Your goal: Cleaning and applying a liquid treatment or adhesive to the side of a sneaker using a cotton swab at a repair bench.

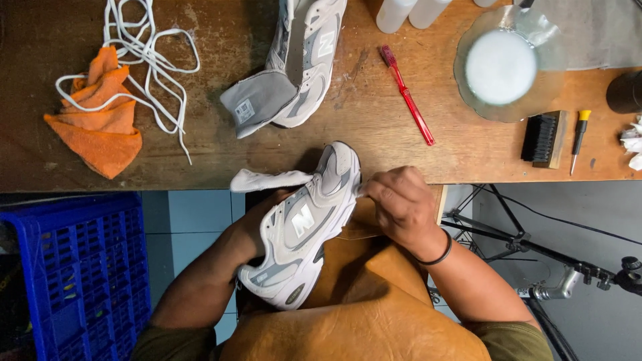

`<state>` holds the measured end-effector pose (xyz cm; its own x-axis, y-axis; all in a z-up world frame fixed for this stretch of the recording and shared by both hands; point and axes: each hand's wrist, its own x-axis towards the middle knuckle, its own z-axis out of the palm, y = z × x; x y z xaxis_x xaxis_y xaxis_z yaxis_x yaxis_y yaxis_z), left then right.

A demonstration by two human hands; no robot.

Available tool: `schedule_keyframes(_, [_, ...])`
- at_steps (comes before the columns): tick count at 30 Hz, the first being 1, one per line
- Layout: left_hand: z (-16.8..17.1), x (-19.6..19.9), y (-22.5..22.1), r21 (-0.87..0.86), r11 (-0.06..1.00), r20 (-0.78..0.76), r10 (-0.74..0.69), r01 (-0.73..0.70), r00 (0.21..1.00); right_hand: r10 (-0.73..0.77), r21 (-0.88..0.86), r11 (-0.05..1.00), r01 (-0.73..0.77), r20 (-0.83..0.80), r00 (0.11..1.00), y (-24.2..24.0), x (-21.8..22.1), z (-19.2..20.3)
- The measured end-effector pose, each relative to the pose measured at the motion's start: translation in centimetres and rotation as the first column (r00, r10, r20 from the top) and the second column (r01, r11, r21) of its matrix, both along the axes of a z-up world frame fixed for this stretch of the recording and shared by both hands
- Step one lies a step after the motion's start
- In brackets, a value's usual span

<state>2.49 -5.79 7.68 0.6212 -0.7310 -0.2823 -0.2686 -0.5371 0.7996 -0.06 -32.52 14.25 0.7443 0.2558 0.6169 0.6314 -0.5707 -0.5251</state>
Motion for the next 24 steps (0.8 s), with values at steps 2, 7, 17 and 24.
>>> schedule_keyframes(2, [-0.2,0.6,-0.6,0.033,0.998,0.054,-0.056,0.055,0.997,-0.064,-0.023,0.998,0.064,0.023,0.998,0.3,0.3,1.6])
schedule_keyframes(7, [-0.8,2.6,-2.7,0.087,0.984,0.125,-0.164,0.154,0.979,-0.047,-0.013,0.999,0.048,0.063,0.997,-0.8,0.1,1.9])
schedule_keyframes(17, [-1.2,6.0,-4.3,0.091,0.986,0.184,-0.155,0.141,0.971,-0.044,0.095,0.994,0.044,0.003,0.999,-0.2,-0.2,2.7])
schedule_keyframes(24, [-2.6,7.3,-4.6,0.083,0.988,0.202,-0.144,0.13,0.969,-0.098,0.074,0.992,0.103,-0.075,0.992,-0.6,-1.1,1.8])
